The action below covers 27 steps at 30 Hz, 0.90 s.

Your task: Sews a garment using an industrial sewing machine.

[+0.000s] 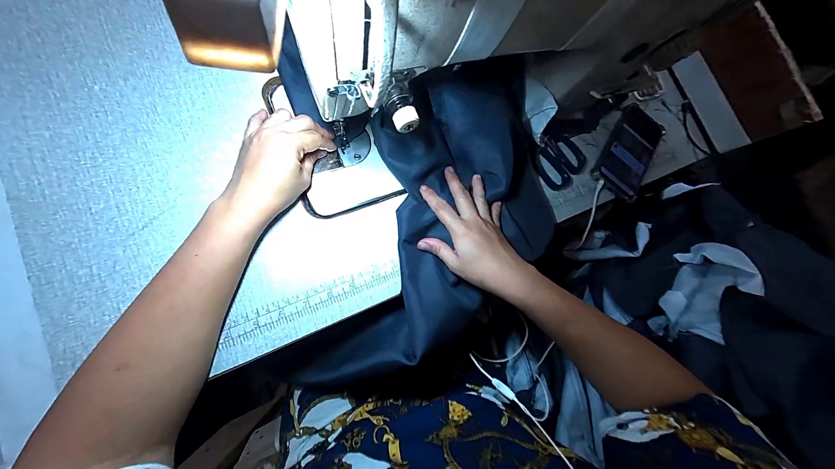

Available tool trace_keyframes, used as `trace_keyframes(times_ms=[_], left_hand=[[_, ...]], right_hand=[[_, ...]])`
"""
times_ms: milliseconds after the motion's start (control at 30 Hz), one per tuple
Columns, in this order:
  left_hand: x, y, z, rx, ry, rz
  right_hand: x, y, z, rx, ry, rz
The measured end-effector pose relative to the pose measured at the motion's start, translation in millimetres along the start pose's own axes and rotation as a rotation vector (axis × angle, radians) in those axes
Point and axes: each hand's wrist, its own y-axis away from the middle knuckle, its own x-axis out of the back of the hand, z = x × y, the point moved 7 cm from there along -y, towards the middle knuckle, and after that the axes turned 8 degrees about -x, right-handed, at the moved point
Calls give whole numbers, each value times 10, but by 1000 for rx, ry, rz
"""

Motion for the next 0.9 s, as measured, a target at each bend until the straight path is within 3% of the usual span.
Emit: trace_keyframes(times_ms=[367, 700, 767, 900], left_hand=[[3, -9, 11, 3, -27, -4], [11, -26, 13, 6, -14, -24], [21, -13, -41, 18, 71, -41], [315, -252, -120, 152, 132, -102]], right_hand=[[75, -527, -123, 10, 0, -120], [143, -894, -172, 69, 26, -126], [190, -824, -200, 102, 48, -61], [502, -103, -402, 71, 9, 302]])
